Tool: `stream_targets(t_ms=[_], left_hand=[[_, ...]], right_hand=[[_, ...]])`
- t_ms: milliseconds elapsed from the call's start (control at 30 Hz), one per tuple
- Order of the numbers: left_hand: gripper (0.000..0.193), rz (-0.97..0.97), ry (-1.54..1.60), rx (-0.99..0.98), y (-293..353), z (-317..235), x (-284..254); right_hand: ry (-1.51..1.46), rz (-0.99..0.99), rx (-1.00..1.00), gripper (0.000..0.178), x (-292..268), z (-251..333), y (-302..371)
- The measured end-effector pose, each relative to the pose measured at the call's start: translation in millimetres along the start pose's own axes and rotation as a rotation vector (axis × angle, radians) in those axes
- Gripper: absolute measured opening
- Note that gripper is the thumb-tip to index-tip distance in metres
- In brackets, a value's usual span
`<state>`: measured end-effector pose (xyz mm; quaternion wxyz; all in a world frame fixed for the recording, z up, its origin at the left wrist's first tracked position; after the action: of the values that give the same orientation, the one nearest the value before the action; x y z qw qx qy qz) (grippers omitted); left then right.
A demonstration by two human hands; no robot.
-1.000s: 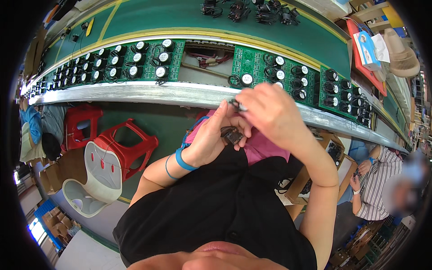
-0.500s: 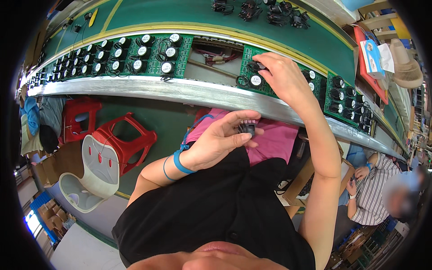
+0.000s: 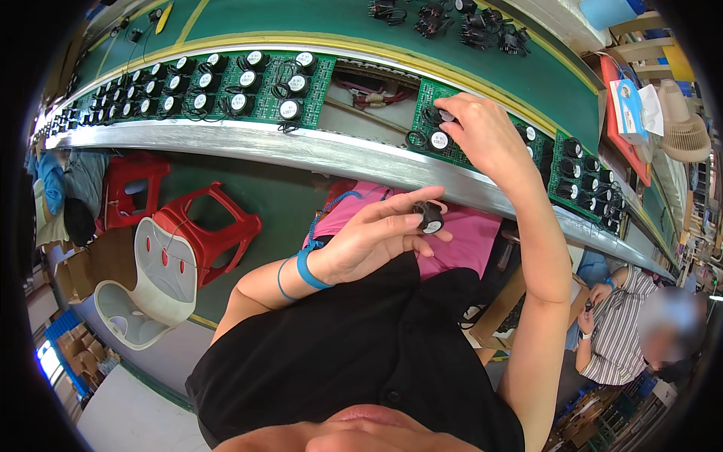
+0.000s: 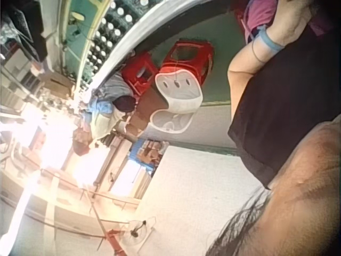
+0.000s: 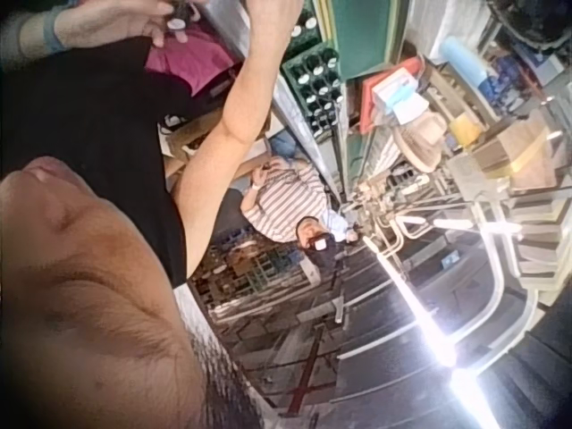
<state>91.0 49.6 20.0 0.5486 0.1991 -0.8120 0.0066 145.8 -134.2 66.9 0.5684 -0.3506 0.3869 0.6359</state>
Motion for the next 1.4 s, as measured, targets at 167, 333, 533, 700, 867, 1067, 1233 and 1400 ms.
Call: stream_targets(t_ms=[167, 333, 533, 700, 867, 1067, 1233, 1400], left_hand=[[0.046, 0.043, -0.076, 0.007, 0, 0, 0], [0.041, 0.06, -0.226, -0.049, 1, 1, 2], [0.04, 0.02, -0.285, -0.04, -1, 2, -4], [0.043, 0.024, -0.293, -0.026, -4, -2, -4], [0.043, -0.013, -0.181, 0.06, -5, -11, -7], [0.038, -0.143, -0.158, 0.214, -11, -14, -11], [0.04, -0.257, -0.343, 0.442, -16, -12, -7], [0.047, -0.259, -0.441, 0.532, -16, -14, -3]], right_hand=[[-0.043, 0.066, 0.091, 0.028, -4, 3, -6], [0.074, 0.09, -0.2, 0.033, -6, -6, -10], [0.032, 0.242, 0.07, 0.033, -9, 3, -14], [0.079, 0.154, -0.095, 0.031, -6, -4, -5], [0.153, -0.237, -0.336, 0.025, -24, 27, 20], [-0.47, 0.094, -0.06, 0.024, -22, 44, 55], [-0.533, 0.012, 0.008, 0.037, -7, 41, 62], [-0.613, -0.007, 0.024, 0.033, -3, 38, 59]])
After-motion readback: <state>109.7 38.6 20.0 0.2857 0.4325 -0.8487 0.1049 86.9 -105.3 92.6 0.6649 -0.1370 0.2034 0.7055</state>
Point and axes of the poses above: each hand's wrist, its own y-axis away from the middle knuckle, its own x-axis out of the palm, z = x × y, the point moved 3 cm from there along -y, towards the middle knuckle, and after that the axes turned 5 degrees about -y, right-handed, at the moved point
